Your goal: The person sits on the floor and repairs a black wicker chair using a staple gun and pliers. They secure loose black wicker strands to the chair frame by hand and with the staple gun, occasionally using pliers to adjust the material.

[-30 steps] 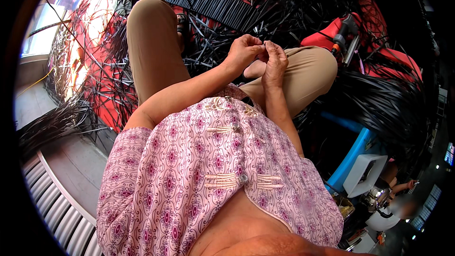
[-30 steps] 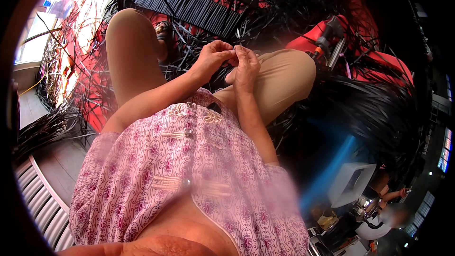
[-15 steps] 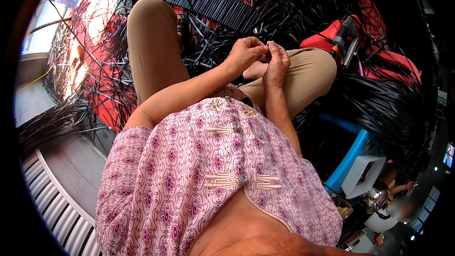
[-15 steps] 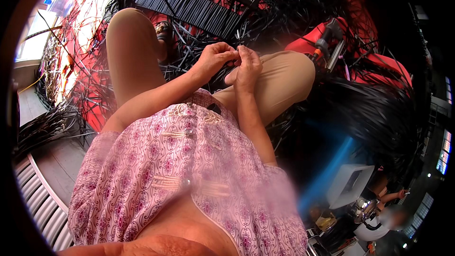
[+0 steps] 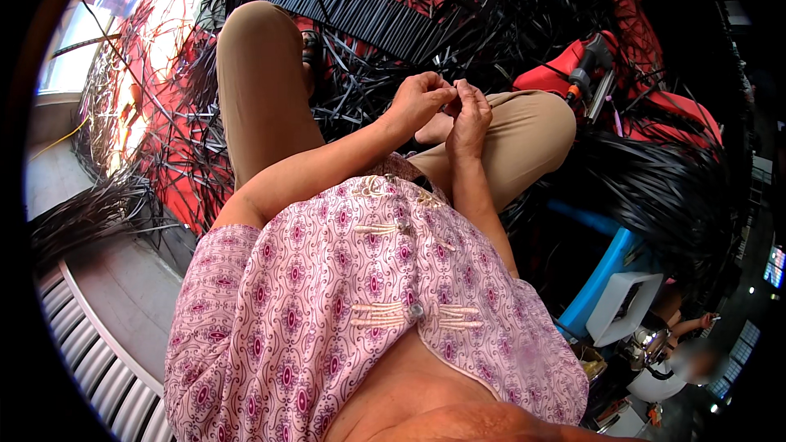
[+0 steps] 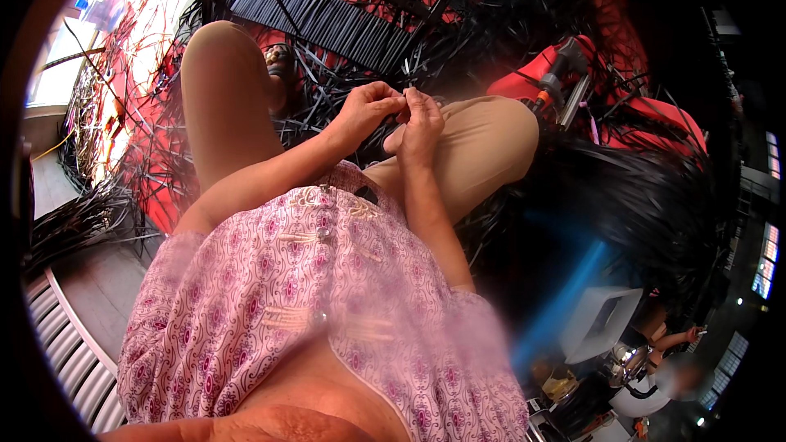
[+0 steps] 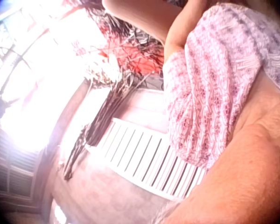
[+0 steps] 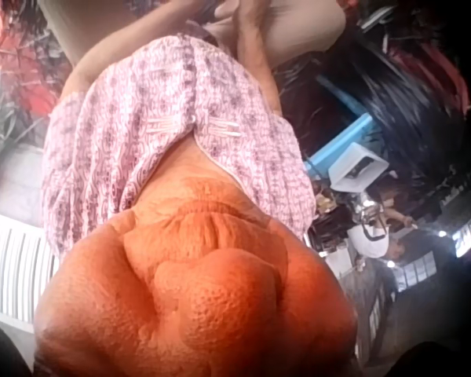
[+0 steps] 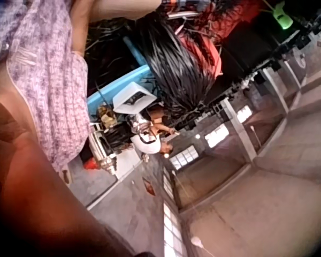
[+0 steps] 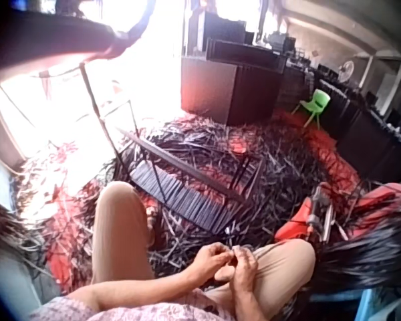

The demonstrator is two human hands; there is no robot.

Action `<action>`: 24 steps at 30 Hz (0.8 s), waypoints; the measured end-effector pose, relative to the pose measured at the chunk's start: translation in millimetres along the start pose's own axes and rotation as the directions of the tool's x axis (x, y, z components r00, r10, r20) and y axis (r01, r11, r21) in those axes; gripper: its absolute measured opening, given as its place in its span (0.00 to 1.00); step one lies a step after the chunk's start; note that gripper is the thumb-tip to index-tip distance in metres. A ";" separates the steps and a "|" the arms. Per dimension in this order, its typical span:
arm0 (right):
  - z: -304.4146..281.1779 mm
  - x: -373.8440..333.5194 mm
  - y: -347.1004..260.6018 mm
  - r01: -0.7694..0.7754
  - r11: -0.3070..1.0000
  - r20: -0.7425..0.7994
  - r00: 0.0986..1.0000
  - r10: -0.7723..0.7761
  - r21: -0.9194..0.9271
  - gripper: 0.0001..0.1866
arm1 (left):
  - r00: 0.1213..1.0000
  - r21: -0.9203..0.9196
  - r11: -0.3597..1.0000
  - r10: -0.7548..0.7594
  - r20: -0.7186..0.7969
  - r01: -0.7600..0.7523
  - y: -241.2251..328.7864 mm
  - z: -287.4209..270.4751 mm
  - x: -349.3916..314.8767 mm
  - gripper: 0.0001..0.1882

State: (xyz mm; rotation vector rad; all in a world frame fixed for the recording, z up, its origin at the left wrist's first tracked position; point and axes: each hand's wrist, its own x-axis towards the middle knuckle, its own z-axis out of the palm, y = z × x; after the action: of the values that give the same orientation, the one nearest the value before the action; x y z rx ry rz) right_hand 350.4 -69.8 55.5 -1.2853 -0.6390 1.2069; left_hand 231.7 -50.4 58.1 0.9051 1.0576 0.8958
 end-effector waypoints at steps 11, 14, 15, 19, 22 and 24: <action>8.3 -2.2 -1.5 0.007 0.999 -0.005 1.000 -0.007 0.045 0.11 | 1.000 -0.078 0.997 -0.011 -0.011 0.010 -3.1 -0.2 -1.8 0.07; 8.1 -2.6 -2.4 0.024 0.999 0.008 1.000 -0.025 0.044 0.11 | 1.000 -0.049 0.999 0.002 -0.014 -0.003 -1.0 -0.5 -1.9 0.07; 8.1 -2.4 -2.6 0.033 0.998 0.022 0.999 -0.034 0.054 0.11 | 1.000 -0.013 1.000 -0.011 -0.029 0.010 0.4 -0.5 -2.1 0.08; 7.7 -2.1 -2.8 0.038 0.998 -0.022 0.999 -0.037 0.040 0.11 | 1.000 -0.087 0.996 0.005 0.000 -0.005 7.9 1.0 -6.7 0.08; 8.4 -2.1 -6.8 0.076 0.997 -0.030 0.997 -0.075 0.018 0.11 | 1.000 -0.070 0.998 0.000 0.016 0.001 18.0 1.2 -9.9 0.09; 9.7 -0.4 -15.6 0.069 0.997 -0.055 0.996 -0.071 -0.028 0.11 | 0.998 -0.024 0.998 -0.057 0.015 0.058 28.3 1.1 -9.5 0.09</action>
State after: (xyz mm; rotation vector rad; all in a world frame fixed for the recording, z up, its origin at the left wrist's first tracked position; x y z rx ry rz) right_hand 346.4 -64.3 72.6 -1.3034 -0.6558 1.1049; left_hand 225.9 -49.2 87.4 0.8556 1.0538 0.8517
